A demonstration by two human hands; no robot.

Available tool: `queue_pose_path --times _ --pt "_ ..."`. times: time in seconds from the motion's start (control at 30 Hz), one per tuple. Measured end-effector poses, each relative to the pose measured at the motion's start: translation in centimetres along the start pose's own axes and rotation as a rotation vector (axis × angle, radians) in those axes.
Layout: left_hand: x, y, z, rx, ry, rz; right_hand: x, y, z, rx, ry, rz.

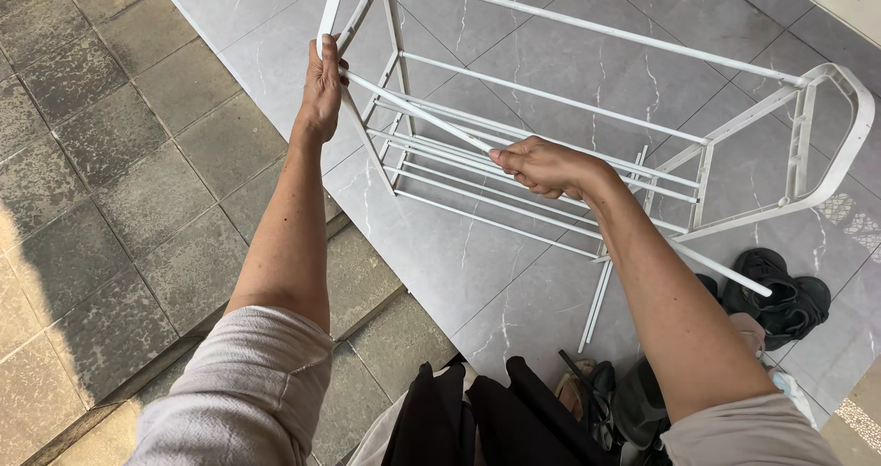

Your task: The person removes multiple pairs of shoes from a white metal shoe rack and places them on the floor. They then proceed to disassemble the rack by removing the horizontal bars one by one, leaving the side frames on the floor.

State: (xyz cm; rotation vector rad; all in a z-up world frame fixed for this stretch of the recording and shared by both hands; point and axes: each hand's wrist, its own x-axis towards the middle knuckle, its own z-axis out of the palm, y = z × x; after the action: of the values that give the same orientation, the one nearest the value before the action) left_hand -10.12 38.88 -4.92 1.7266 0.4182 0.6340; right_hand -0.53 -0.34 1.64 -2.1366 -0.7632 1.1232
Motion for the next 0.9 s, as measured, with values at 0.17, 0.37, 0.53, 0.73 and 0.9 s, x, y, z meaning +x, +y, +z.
queue_pose_path --times 0.17,0.37,0.53,0.73,0.9 --pt "0.5 0.2 -0.2 0.05 -0.019 -0.037 -0.3 -1.1 -0.5 0.362 -0.296 0.019" --pt "1.8 0.1 -1.2 0.11 -0.018 -0.102 1.2 -0.3 0.0 0.176 -0.166 0.038" --pt "2.1 4.2 -4.0 0.406 -0.019 -0.152 2.8 1.1 3.6 -0.599 0.523 -0.604" --pt "5.1 7.5 -2.1 0.631 0.033 -0.15 3.6 -8.6 9.7 -0.785 0.838 -0.413" --pt "7.1 4.9 -3.2 0.635 -0.007 -0.022 4.2 -11.6 10.2 -0.671 0.634 -0.186"
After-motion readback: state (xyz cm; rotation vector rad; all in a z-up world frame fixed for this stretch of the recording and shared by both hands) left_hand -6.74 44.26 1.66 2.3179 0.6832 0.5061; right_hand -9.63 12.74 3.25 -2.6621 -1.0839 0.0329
